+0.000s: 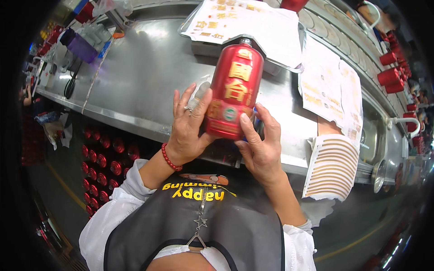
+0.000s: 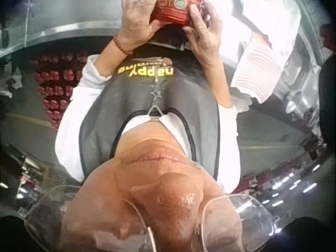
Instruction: The person applies gold decorative stickers to a red cylindrical container, smoothing each with a green pad and peeling off backing strips. The person repeats this process on multiple containers at a stainless steel workstation.
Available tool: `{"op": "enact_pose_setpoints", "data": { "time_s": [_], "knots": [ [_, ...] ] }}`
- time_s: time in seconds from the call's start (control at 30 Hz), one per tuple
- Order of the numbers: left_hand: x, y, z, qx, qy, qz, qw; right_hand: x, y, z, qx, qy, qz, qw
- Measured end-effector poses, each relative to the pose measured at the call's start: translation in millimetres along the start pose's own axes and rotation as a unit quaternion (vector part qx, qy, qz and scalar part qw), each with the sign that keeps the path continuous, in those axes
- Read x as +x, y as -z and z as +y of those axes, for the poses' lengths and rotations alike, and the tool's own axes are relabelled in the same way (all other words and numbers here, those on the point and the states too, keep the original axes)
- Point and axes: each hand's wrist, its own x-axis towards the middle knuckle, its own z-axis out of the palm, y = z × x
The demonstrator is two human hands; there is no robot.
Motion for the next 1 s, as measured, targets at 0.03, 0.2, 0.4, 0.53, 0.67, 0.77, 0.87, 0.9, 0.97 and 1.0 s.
{"op": "enact_pose_setpoints", "data": {
  "time_s": [0.03,0.2,0.4,0.53,0.67,0.77,0.87,0.9,0.97,1.0],
  "knots": [
    [-2,1,-1,-0.003,0.003,-0.008,1.0,-1,1,1,-0.003,-0.001,0.001,1.0],
    [13,5,10,0.022,-0.018,-0.028,0.999,-3,3,2,0.001,-0.009,0.005,1.0],
    [6,5,7,-0.023,0.023,-0.04,0.999,-3,7,3,-0.011,-0.004,0.0,1.0],
    [13,5,10,0.025,-0.022,-0.052,0.998,-6,7,3,-0.004,-0.01,0.008,1.0],
    [3,-1,0,-0.004,-0.006,-0.044,0.999,-9,10,4,-0.009,-0.015,0.005,1.0],
    [3,0,1,-0.003,0.002,-0.05,0.999,-5,13,-2,-0.006,-0.039,-0.003,0.999],
    [8,4,9,0.032,-0.01,-0.05,0.998,-4,12,-3,-0.013,-0.024,-0.024,0.999],
    [8,3,7,0.043,-0.018,-0.056,0.997,-4,14,0,-0.024,-0.032,-0.012,0.999],
    [10,4,5,0.043,-0.023,-0.058,0.997,-8,21,12,-0.044,-0.049,0.012,0.998],
    [10,3,7,0.033,-0.019,-0.054,0.998,-5,24,11,-0.011,-0.062,0.071,0.995]
  ]
}}
